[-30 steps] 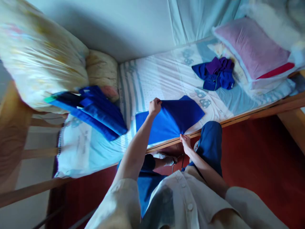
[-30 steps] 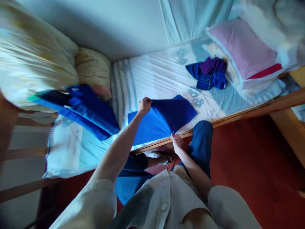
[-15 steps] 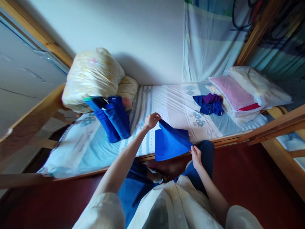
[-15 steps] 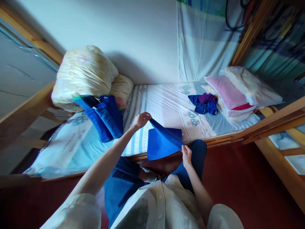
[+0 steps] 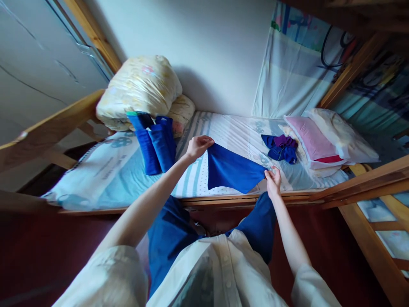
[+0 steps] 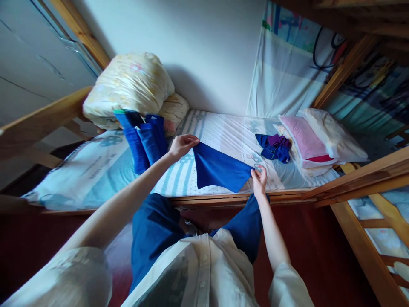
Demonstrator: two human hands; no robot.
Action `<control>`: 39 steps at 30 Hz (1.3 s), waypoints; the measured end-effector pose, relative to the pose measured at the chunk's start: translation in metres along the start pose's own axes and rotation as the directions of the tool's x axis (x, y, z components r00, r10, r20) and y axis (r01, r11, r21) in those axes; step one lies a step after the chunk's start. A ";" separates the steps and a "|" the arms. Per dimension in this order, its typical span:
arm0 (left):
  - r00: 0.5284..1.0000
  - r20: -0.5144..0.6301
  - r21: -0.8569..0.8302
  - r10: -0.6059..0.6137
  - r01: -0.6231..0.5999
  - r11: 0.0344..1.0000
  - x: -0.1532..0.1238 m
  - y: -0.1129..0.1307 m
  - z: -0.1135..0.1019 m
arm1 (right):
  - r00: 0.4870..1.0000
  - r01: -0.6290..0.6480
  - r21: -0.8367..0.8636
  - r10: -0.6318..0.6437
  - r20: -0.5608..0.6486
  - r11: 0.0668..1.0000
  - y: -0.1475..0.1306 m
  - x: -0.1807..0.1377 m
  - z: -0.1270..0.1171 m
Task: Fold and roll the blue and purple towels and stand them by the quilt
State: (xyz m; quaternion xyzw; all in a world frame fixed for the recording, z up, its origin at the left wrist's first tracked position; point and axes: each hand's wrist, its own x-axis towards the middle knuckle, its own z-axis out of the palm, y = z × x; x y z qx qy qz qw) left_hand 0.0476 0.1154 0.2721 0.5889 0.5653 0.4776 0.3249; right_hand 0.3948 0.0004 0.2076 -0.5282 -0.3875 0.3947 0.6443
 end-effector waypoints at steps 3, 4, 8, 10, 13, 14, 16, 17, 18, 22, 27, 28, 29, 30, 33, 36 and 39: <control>0.998 -0.046 -0.124 -0.046 0.040 0.991 -0.012 -0.001 -0.012 | 0.996 0.036 -0.074 -0.029 0.090 0.997 -0.013 0.012 0.003; 0.997 -0.056 -0.148 -0.057 0.048 0.988 -0.016 -0.001 -0.016 | 0.993 0.049 -0.095 -0.039 0.108 0.994 -0.016 0.015 0.003; 0.992 -0.074 -0.237 -0.098 0.078 0.968 -0.032 0.001 -0.027 | 0.986 0.113 -0.162 -0.091 0.139 0.980 -0.024 0.026 0.007; 0.988 -0.089 -0.291 -0.122 0.092 0.952 -0.038 0.003 -0.030 | 0.982 0.142 -0.178 -0.115 0.152 0.974 -0.028 0.031 0.009; 0.982 -0.128 -0.340 -0.141 0.090 0.936 -0.045 0.005 -0.033 | 0.977 0.156 -0.177 -0.125 0.173 0.972 -0.035 0.035 0.012; 0.979 -0.142 -0.345 -0.145 0.089 0.935 -0.048 0.006 -0.034 | 0.976 0.152 -0.173 -0.120 0.181 0.973 -0.038 0.035 0.013; 0.973 -0.164 -0.340 -0.161 0.097 0.935 -0.054 0.008 -0.037 | 0.975 0.133 -0.165 -0.099 0.201 0.977 -0.044 0.035 0.013; 0.970 -0.171 -0.332 -0.172 0.107 0.937 -0.057 0.009 -0.040 | 0.973 0.123 -0.164 -0.086 0.214 0.979 -0.047 0.034 0.012; 0.968 -0.174 -0.321 -0.183 0.120 0.939 -0.061 0.010 -0.042 | 0.971 0.113 -0.165 -0.073 0.228 0.980 -0.050 0.032 0.012; 0.962 -0.164 -0.273 -0.221 0.171 0.947 -0.079 0.016 -0.057 | 0.960 0.074 -0.190 -0.019 0.278 0.979 -0.066 0.022 0.008; 0.956 -0.112 -0.242 -0.270 0.238 0.941 -0.098 0.022 -0.078 | 0.946 -0.031 -0.213 0.097 0.308 0.976 -0.092 0.010 0.005; 0.954 -0.095 -0.236 -0.284 0.256 0.938 -0.099 0.022 -0.082 | 0.941 -0.051 -0.217 0.119 0.316 0.975 -0.096 0.010 0.006; 0.951 -0.077 -0.232 -0.298 0.274 0.933 -0.099 0.021 -0.085 | 0.936 -0.066 -0.223 0.138 0.324 0.973 -0.099 0.011 0.008; 0.948 -0.060 -0.228 -0.313 0.292 0.929 -0.097 0.018 -0.087 | 0.931 -0.078 -0.231 0.154 0.332 0.970 -0.102 0.013 0.010; 0.932 -0.010 -0.236 -0.361 0.349 0.907 -0.086 0.006 -0.089 | 0.914 -0.108 -0.263 0.200 0.353 0.959 -0.101 0.027 0.020; 0.912 0.044 -0.284 -0.409 0.404 0.870 -0.067 -0.012 -0.083 | 0.893 -0.144 -0.312 0.259 0.367 0.939 -0.089 0.051 0.034; 0.897 0.064 -0.335 -0.437 0.432 0.837 -0.041 -0.029 -0.068 | 0.886 -0.164 -0.372 0.302 0.351 0.914 -0.071 0.080 0.053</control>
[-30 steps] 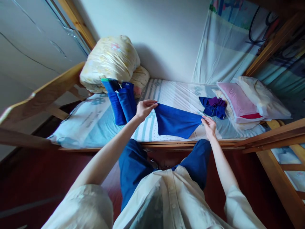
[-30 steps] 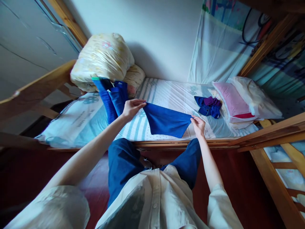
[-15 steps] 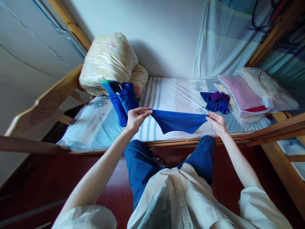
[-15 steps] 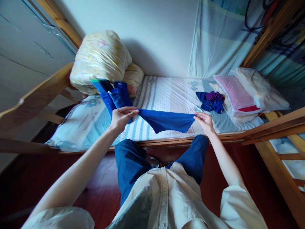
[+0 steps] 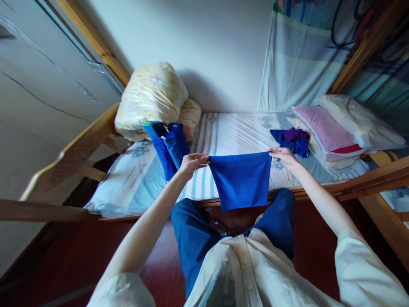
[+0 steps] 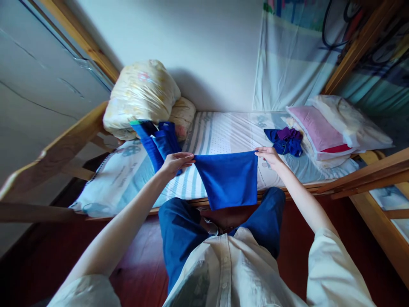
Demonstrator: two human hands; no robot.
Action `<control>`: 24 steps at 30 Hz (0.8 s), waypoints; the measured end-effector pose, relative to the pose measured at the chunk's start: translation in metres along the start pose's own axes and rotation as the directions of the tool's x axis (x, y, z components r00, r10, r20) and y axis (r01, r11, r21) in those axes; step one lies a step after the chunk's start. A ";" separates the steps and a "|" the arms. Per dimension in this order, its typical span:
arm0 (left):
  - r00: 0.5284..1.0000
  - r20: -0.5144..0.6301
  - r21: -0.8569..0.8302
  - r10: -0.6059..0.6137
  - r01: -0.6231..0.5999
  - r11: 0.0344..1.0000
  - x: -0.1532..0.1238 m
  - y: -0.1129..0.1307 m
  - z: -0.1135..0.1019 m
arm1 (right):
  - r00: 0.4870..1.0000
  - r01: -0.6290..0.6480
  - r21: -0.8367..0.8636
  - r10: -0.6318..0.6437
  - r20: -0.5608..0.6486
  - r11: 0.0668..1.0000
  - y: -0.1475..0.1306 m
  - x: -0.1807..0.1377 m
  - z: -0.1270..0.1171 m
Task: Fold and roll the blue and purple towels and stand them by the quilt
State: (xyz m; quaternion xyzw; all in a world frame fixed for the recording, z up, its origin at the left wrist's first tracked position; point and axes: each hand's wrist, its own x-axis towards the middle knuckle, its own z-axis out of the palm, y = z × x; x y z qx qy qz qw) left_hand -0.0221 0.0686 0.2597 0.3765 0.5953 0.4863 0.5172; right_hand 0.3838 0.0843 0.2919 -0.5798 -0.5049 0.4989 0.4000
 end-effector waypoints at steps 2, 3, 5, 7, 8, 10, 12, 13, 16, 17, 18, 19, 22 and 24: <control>1.000 -0.027 -0.015 0.003 -0.003 1.000 0.023 -0.001 0.010 | 0.999 -0.011 -0.037 0.010 -0.040 0.999 0.000 0.026 0.009; 0.999 -0.045 -0.013 0.012 -0.013 1.000 0.035 0.002 0.015 | 0.997 -0.010 -0.058 0.006 -0.073 0.998 -0.001 0.038 0.014; 0.996 -0.081 0.007 0.049 -0.048 0.999 0.057 0.010 0.023 | 0.987 0.015 -0.109 -0.032 -0.158 0.994 -0.006 0.061 0.024; 0.987 -0.113 0.030 0.111 -0.109 0.994 0.075 0.023 0.029 | 0.969 0.084 -0.169 -0.120 -0.217 0.982 -0.015 0.080 0.031; 0.979 -0.128 0.035 0.157 -0.154 0.988 0.082 0.029 0.031 | 0.956 0.141 -0.193 -0.184 -0.228 0.971 -0.019 0.087 0.033; 0.952 -0.152 0.030 0.266 -0.265 0.964 0.090 0.038 0.030 | 0.916 0.285 -0.218 -0.332 -0.225 0.933 -0.024 0.098 0.035; 0.915 -0.158 0.037 0.372 -0.371 0.928 0.091 0.038 0.027 | 0.865 0.409 -0.225 -0.454 -0.212 0.884 -0.022 0.102 0.034; 0.896 -0.155 0.063 0.415 -0.410 0.910 0.089 0.034 0.024 | 0.848 0.444 -0.231 -0.489 -0.202 0.866 -0.016 0.101 0.034; 0.863 -0.124 0.230 0.489 -0.455 0.860 0.076 0.008 0.015 | 0.855 0.444 -0.273 -0.495 -0.156 0.853 0.015 0.092 0.033; 0.863 -0.114 0.289 0.493 -0.446 0.847 0.071 -0.006 0.012 | 0.869 0.424 -0.289 -0.476 -0.138 0.858 0.030 0.086 0.033; 0.869 -0.100 0.338 0.485 -0.429 0.838 0.066 -0.021 0.009 | 0.883 0.402 -0.304 -0.453 -0.120 0.864 0.047 0.081 0.033; 0.882 -0.084 0.374 0.465 -0.404 0.835 0.061 -0.037 0.007 | 0.899 0.377 -0.316 -0.426 -0.104 0.871 0.065 0.074 0.034; 0.937 -0.013 0.463 0.350 -0.305 0.832 0.047 -0.092 0.003 | 0.943 0.293 -0.330 -0.328 -0.057 0.897 0.124 0.054 0.039; 0.970 0.035 0.546 0.240 -0.220 0.808 0.037 -0.129 0.003 | 0.971 0.218 -0.338 -0.239 -0.020 0.915 0.164 0.040 0.043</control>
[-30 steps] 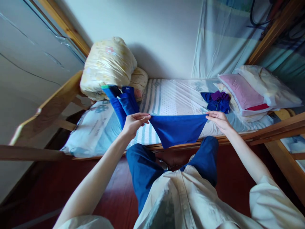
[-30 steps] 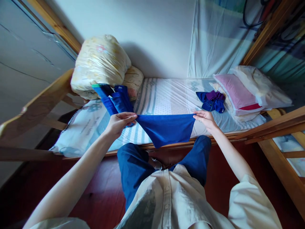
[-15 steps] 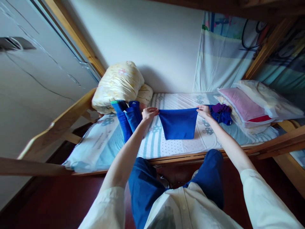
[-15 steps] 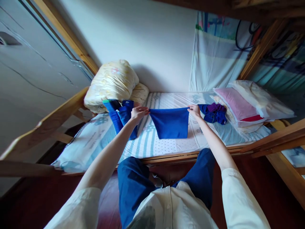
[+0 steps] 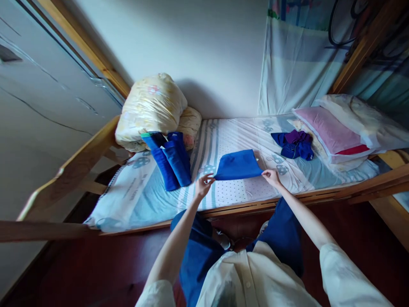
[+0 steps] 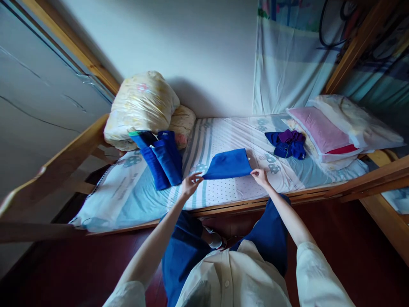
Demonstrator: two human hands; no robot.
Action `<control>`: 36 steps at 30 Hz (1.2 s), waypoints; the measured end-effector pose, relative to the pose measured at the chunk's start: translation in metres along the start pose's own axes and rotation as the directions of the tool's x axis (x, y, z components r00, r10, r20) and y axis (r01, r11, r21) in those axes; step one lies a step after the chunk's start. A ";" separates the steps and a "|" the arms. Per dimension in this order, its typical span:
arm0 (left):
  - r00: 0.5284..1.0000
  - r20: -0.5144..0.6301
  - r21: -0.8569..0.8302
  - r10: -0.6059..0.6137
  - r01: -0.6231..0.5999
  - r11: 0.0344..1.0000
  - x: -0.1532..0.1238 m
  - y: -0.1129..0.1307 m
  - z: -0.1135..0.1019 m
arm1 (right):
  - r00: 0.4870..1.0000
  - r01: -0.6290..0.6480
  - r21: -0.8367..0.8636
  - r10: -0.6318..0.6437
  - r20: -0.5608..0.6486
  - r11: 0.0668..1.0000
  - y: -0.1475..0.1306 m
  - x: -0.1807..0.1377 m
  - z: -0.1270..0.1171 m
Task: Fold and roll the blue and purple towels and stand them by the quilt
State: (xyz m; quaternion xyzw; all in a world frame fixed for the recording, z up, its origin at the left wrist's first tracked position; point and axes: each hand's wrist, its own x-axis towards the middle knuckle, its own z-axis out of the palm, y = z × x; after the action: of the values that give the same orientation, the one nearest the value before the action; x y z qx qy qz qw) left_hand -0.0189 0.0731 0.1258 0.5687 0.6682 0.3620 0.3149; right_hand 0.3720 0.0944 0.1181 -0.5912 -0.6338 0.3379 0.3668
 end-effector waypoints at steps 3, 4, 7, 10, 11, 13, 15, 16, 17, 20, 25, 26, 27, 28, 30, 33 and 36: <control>0.986 0.125 0.145 -0.112 0.093 0.985 -0.027 -0.037 0.028 | 0.981 -0.165 -0.076 0.171 0.090 0.983 0.042 -0.034 0.020; 0.978 0.156 0.179 -0.139 0.110 0.978 -0.034 -0.047 0.036 | 0.969 -0.208 -0.100 0.219 0.115 0.973 0.054 -0.044 0.025; 0.951 0.236 0.241 -0.199 0.142 0.960 -0.051 -0.070 0.055 | 0.942 -0.277 -0.125 0.295 0.161 0.953 0.077 -0.067 0.035; 0.932 0.260 0.278 -0.252 0.178 0.944 -0.058 -0.085 0.066 | 0.928 -0.312 -0.108 0.327 0.177 0.944 0.089 -0.077 0.040; 0.930 0.252 0.287 -0.269 0.194 0.938 -0.060 -0.088 0.068 | 0.925 -0.322 -0.101 0.336 0.178 0.941 0.092 -0.078 0.042; 0.925 0.227 0.297 -0.305 0.233 0.926 -0.062 -0.095 0.072 | 0.919 -0.340 -0.090 0.351 0.178 0.936 0.097 -0.079 0.045; 0.921 0.202 0.292 -0.334 0.268 0.918 -0.065 -0.100 0.073 | 0.914 -0.354 -0.088 0.364 0.179 0.931 0.101 -0.080 0.048; 0.919 0.194 0.285 -0.343 0.282 0.916 -0.067 -0.103 0.073 | 0.912 -0.360 -0.089 0.370 0.179 0.929 0.104 -0.081 0.049; 0.917 0.189 0.276 -0.350 0.292 0.916 -0.070 -0.105 0.073 | 0.909 -0.365 -0.092 0.376 0.179 0.926 0.105 -0.081 0.050; 0.912 0.188 0.265 -0.364 0.310 0.913 -0.076 -0.109 0.072 | 0.904 -0.374 -0.099 0.386 0.185 0.922 0.109 -0.085 0.050; 0.903 0.203 0.297 -0.377 0.310 0.903 -0.080 -0.108 0.070 | 0.888 -0.396 -0.080 0.403 0.223 0.915 0.108 -0.087 0.045; 0.903 0.206 0.285 -0.378 0.314 0.906 -0.079 -0.108 0.069 | 0.881 -0.406 -0.073 0.412 0.232 0.911 0.107 -0.086 0.045; 0.902 0.209 0.265 -0.379 0.321 0.909 -0.079 -0.107 0.069 | 0.874 -0.419 -0.065 0.422 0.241 0.906 0.106 -0.085 0.044; 0.900 0.214 0.242 -0.380 0.328 0.913 -0.078 -0.107 0.068 | 0.867 -0.433 -0.057 0.433 0.248 0.900 0.104 -0.084 0.044; 0.894 0.233 0.194 -0.382 0.342 0.919 -0.076 -0.106 0.068 | 0.852 -0.462 -0.037 0.455 0.260 0.886 0.101 -0.080 0.043; 0.885 0.277 0.136 -0.375 0.351 0.927 -0.072 -0.105 0.067 | 0.836 -0.499 0.000 0.481 0.266 0.867 0.096 -0.069 0.045; 0.866 0.334 -0.019 -0.372 0.401 0.916 -0.063 -0.102 0.067 | 0.832 -0.517 0.041 0.491 0.257 0.855 0.092 -0.054 0.048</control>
State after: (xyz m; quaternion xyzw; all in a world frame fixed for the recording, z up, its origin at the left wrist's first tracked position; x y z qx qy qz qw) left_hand -0.0073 0.0098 0.0045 0.4605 0.6911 0.2221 0.5109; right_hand 0.3785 0.0479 0.0107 -0.6717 -0.4751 0.5250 0.2178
